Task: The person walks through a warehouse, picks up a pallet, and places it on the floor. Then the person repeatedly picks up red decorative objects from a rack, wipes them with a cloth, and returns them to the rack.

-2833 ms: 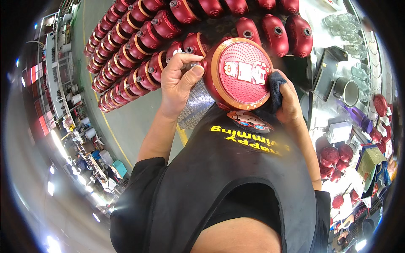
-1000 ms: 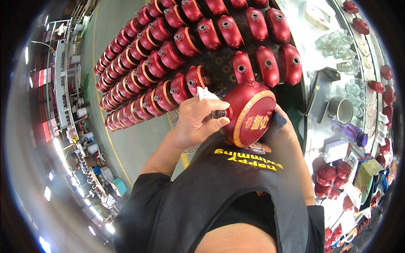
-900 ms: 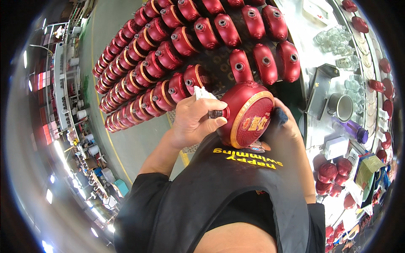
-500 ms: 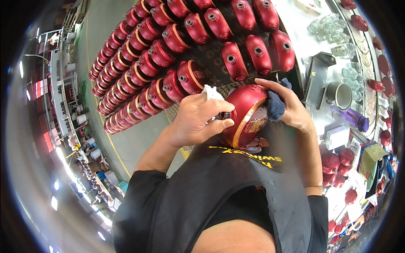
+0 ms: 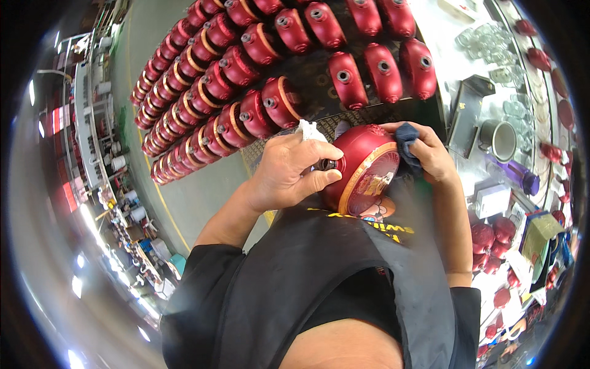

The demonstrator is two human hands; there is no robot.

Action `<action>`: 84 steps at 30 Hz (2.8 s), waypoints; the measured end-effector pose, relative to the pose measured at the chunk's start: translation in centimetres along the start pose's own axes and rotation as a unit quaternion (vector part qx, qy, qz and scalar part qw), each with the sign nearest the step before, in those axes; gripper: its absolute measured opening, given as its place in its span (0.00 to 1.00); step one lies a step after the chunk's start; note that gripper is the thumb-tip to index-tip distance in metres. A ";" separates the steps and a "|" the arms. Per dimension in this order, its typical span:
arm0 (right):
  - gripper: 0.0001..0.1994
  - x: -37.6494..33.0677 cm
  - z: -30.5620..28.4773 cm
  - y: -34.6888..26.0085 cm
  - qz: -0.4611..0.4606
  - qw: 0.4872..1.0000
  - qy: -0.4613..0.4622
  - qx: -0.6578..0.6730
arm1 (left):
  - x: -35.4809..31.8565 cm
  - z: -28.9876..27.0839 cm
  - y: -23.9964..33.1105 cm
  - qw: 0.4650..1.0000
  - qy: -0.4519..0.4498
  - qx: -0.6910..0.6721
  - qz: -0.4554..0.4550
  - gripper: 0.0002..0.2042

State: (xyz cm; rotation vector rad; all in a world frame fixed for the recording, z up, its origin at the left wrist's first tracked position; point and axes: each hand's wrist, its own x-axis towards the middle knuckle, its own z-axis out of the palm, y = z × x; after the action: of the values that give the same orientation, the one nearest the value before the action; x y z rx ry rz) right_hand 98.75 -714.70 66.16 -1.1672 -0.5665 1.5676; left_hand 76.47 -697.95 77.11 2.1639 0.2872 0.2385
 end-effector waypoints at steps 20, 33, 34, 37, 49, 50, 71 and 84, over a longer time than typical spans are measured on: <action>0.31 -3.3 -1.4 3.4 0.003 0.996 0.079 0.027 | 1.4 1.3 -13.8 0.935 0.220 0.268 -0.073 0.08; 0.28 -2.2 0.0 4.0 0.044 0.995 0.089 -0.009 | -0.1 1.7 -16.4 0.930 0.211 0.280 -0.110 0.13; 0.29 -2.1 0.1 3.9 0.041 0.996 0.084 -0.010 | -0.9 0.7 -16.4 0.913 0.237 0.322 -0.082 0.16; 0.29 -1.7 0.6 3.7 0.036 0.997 0.067 -0.010 | -3.7 -0.7 -16.6 0.880 0.212 0.386 -0.180 0.17; 0.22 1.0 4.8 2.8 0.052 0.998 0.014 -0.013 | -7.9 -1.7 -15.6 0.908 0.296 0.253 -0.156 0.10; 0.23 1.3 5.3 2.7 0.066 0.998 0.013 -0.008 | -8.8 -2.4 -14.1 0.904 0.322 0.212 -0.185 0.10; 0.35 6.3 13.9 2.3 0.007 0.972 -0.048 0.230 | -12.1 -5.6 -3.7 0.921 0.376 -0.043 -0.087 0.14; 0.20 6.6 14.0 2.0 0.074 0.959 0.077 0.263 | -11.0 -3.6 -3.1 0.925 0.363 -0.001 -0.110 0.12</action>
State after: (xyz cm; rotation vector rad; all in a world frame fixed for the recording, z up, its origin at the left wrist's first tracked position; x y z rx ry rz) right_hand 85.58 -706.50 67.66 -0.9212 0.0522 1.6032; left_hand 64.63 -696.65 75.89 1.9397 0.9390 0.9082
